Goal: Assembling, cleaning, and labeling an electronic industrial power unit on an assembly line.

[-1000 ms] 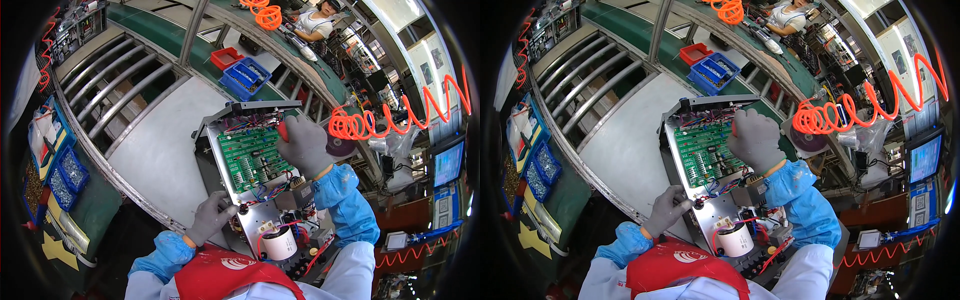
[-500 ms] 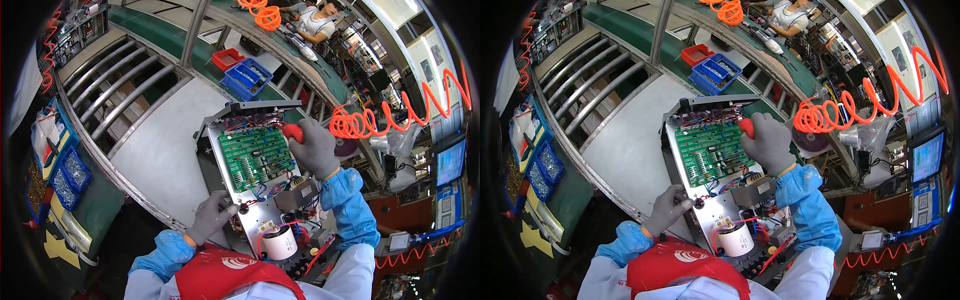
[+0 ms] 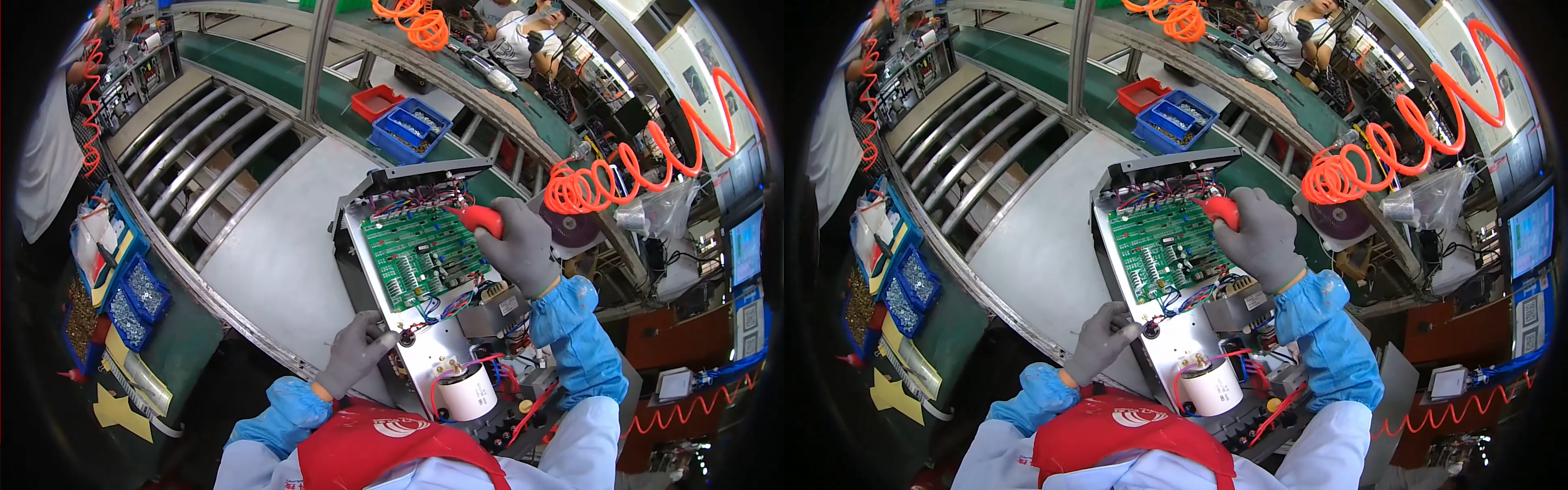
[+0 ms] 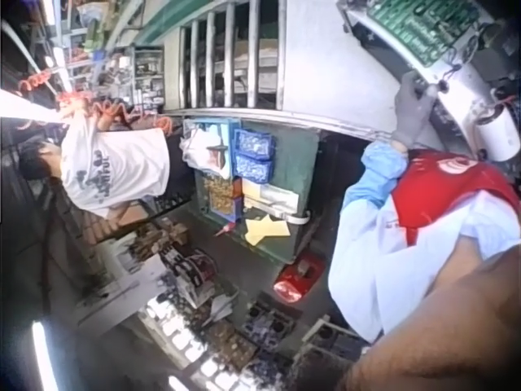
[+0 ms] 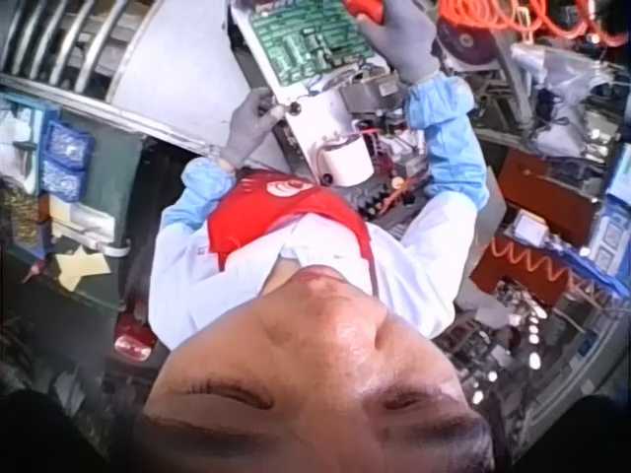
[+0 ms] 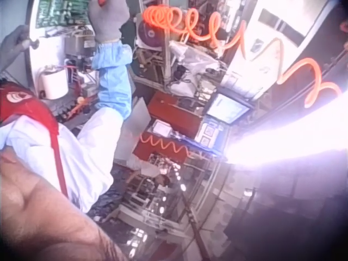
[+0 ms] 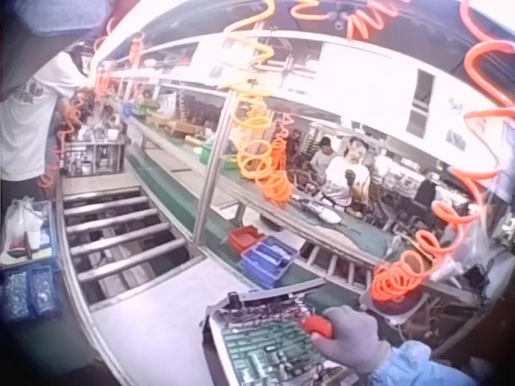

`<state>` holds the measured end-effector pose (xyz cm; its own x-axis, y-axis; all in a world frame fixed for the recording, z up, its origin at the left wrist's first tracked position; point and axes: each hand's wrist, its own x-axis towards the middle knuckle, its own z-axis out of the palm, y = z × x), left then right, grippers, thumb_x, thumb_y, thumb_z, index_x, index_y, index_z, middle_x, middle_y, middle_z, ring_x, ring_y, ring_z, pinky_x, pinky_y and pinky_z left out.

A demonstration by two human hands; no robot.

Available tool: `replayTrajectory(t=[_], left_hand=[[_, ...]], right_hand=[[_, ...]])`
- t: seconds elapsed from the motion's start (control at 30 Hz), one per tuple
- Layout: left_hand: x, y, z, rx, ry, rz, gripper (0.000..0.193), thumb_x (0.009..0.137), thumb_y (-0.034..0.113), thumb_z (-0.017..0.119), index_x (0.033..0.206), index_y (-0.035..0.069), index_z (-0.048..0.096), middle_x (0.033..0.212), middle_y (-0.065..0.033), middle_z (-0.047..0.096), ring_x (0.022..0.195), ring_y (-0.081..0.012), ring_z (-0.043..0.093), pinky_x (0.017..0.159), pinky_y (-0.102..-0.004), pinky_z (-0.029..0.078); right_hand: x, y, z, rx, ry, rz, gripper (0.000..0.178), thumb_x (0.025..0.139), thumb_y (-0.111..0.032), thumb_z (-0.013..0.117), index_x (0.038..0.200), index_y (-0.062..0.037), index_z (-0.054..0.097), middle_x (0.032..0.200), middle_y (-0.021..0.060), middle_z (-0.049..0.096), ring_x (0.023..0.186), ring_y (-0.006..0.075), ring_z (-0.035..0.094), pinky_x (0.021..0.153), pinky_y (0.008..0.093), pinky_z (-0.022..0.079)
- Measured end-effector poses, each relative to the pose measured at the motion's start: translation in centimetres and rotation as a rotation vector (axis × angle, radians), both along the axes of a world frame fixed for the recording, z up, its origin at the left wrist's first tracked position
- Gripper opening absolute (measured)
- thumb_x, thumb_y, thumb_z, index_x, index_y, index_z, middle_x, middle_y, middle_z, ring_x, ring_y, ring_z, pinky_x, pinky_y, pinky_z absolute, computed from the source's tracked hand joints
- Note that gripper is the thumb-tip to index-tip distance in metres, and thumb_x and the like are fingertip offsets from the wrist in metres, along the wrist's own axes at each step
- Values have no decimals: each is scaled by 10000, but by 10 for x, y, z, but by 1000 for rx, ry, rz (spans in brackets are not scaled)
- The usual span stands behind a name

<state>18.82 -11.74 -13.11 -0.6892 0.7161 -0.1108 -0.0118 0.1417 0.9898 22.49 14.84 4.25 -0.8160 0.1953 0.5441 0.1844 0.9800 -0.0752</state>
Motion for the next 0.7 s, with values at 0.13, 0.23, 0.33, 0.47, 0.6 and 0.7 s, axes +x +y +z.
replayTrajectory(t=[0.13,0.23,0.33,0.47,0.6,0.7], left_hand=[[1,2,4,-19,-3,-20,483,864,263,721,1213,-29,557,826,-106,667,750,-165,646,708,-313,525],[2,3,0,-23,-9,-6,483,856,287,723,1207,-6,569,823,-101,671,752,-175,657,707,-327,529],[4,3,-1,-27,-6,10,492,846,313,728,1207,14,577,819,-100,679,751,-187,669,706,-340,533],[2,2,1,-10,11,-3,496,846,308,728,1210,7,578,835,-106,682,755,-185,667,706,-337,533],[1,2,0,-2,14,-10,496,849,305,726,1206,-4,577,843,-110,682,764,-184,667,711,-333,533],[1,3,6,-35,18,-4,496,851,306,725,1199,-13,577,847,-111,681,768,-184,666,711,-328,532]], right_hand=[[0,4,-2,-2,4,-3,262,716,-219,709,934,-96,634,799,119,614,694,338,633,601,441,499],[0,5,-6,6,1,-12,260,716,-218,711,930,-94,630,807,121,613,701,340,633,604,444,499],[2,8,-8,11,9,-14,262,714,-217,712,929,-95,626,815,121,613,706,342,632,606,445,499],[3,8,-4,17,-37,-49,302,715,-194,716,975,-61,635,865,143,638,743,348,646,654,424,525],[2,13,-6,14,30,-43,271,704,-236,710,917,-96,617,807,118,602,696,349,622,609,451,496],[1,15,-7,-7,-13,-58,263,710,-249,702,898,-93,607,801,121,597,698,355,621,613,461,494]])
